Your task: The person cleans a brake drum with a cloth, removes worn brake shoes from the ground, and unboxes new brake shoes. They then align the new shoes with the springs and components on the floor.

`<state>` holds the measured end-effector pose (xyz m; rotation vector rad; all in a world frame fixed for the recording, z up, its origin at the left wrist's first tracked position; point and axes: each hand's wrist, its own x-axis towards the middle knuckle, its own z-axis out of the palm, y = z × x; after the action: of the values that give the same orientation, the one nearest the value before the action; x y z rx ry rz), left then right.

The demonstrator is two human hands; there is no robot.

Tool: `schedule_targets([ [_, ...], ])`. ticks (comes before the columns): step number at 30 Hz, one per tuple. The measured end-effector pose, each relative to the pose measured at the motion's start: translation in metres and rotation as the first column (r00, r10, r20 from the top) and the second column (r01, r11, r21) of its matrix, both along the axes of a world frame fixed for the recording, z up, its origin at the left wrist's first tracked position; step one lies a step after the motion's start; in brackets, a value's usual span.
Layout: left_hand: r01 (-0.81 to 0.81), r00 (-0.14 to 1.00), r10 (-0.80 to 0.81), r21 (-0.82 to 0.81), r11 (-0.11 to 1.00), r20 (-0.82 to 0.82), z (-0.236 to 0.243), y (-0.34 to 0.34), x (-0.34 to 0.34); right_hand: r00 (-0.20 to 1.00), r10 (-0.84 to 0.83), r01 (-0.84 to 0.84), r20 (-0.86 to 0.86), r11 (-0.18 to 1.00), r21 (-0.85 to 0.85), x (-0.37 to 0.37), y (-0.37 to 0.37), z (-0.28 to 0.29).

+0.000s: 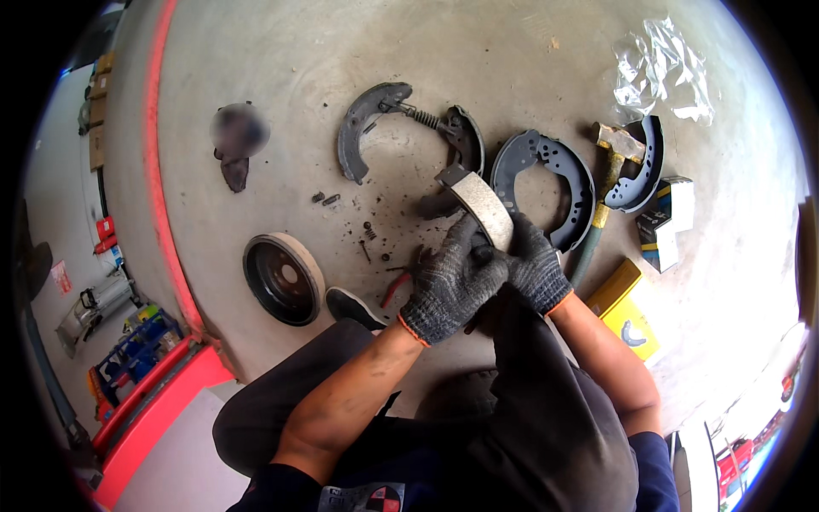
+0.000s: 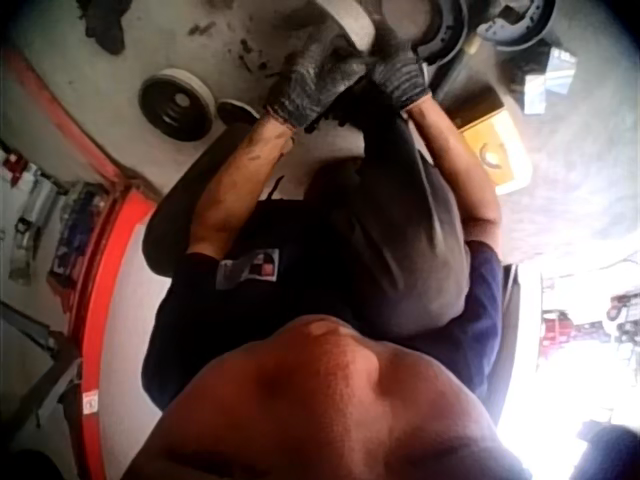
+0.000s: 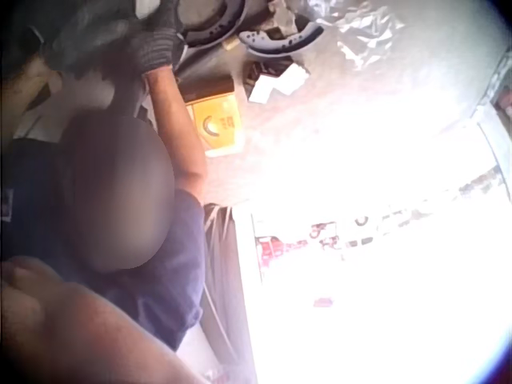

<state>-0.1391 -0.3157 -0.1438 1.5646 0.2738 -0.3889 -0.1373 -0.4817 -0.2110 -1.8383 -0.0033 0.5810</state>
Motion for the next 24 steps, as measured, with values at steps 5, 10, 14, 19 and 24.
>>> schedule_targets([
  [5, 0.159, 0.976, -0.136, 0.133, 0.978, -0.168, 0.008, 0.022, 0.018, 0.790, -0.161, 0.475, -0.591, 0.770, 0.426, 0.016, -0.008, 0.032],
  [10, 0.273, 0.956, -0.193, 0.431, 0.860, -0.221, -0.005, 0.057, 0.041, 0.740, -0.114, 0.571, -0.663, 0.629, 0.528, 0.016, -0.022, 0.030],
  [14, 0.339, 0.904, -0.392, 0.846, 0.412, -0.172, -0.035, 0.055, 0.047, 0.554, 0.005, 0.763, -0.832, 0.397, 0.510, 0.005, -0.028, 0.026],
  [19, 0.411, 0.824, -0.463, 0.907, 0.093, -0.326, -0.064, 0.040, 0.057, 0.483, 0.002, 0.813, -0.876, 0.370, 0.450, -0.010, -0.025, 0.012],
  [24, 0.475, 0.819, -0.452, 0.859, 0.190, -0.353, -0.086, 0.050, 0.051, 0.563, -0.032, 0.769, -0.826, 0.387, 0.509, 0.000, -0.017, 0.014],
])
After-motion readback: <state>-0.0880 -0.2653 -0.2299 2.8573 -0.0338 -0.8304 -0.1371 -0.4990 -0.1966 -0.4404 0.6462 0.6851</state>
